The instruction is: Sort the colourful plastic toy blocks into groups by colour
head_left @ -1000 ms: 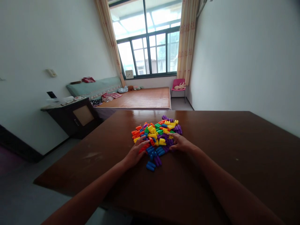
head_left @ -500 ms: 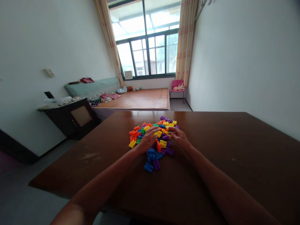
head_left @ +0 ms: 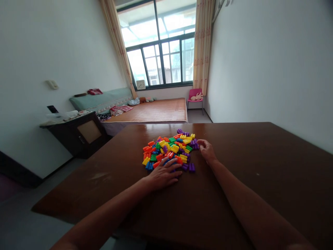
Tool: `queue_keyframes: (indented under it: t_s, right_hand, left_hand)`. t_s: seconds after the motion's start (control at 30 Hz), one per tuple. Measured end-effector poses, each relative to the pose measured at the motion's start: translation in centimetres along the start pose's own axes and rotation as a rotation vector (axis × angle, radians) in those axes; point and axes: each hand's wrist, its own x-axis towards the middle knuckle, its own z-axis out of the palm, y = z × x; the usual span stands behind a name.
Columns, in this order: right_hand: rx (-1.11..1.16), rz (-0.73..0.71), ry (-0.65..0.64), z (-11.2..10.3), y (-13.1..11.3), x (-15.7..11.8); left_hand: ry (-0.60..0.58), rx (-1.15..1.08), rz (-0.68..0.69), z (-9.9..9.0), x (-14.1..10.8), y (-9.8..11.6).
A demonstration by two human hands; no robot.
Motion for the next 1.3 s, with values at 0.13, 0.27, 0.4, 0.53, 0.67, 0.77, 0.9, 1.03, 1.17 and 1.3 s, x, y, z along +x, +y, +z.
queue_keyframes:
  t_s: [0.13,0.27,0.4,0.53,0.67,0.77,0.9,1.03,1.17,1.3]
  right_hand:
    - [-0.376,-0.100,-0.006,-0.6,1.5,0.4]
    - [-0.552,-0.141,-0.128,-0.4,2.4,0.2]
    - [-0.283,-0.242,-0.243,0.1,1.9,0.1]
    - [-0.057,-0.185,-0.231,-0.1,1.0,0.1]
    - [-0.142,-0.173,-0.095,-0.6,1.3,0.2]
    - [-0.343,-0.230,-0.048,-1.0,2.2,0.4]
    - [-0.544,-0.272,-0.148,-1.2,2.6,0.3]
    - [-0.470,-0.301,-0.269,-1.3,1.9,0.1]
    - [-0.400,-0.251,-0.280,-1.6,1.3,-0.1]
    - [-0.344,-0.257,-0.269,-1.6,0.9,-0.3]
  left_hand:
    - [0.065,0.046,-0.095,0.4,0.7,-1.0]
    - [0.169,0.012,-0.257,-0.7,0.4,-2.5]
    - [0.351,-0.071,-0.557,-0.9,-0.9,-8.3]
    - [0.514,-0.340,-1.004,0.5,-2.5,-15.3]
    - [0.696,-0.656,-1.234,2.7,-3.3,-18.6]
    - [0.747,-0.660,-1.283,4.4,-3.8,-19.2]
    - [0.754,-0.641,-1.282,6.2,-4.6,-19.1]
    - [0.696,-0.670,-1.193,6.7,-4.9,-18.7]
    - [0.698,-0.763,-1.152,6.4,-4.9,-18.2]
    - [0.667,-0.803,-1.108,6.2,-4.8,-18.1]
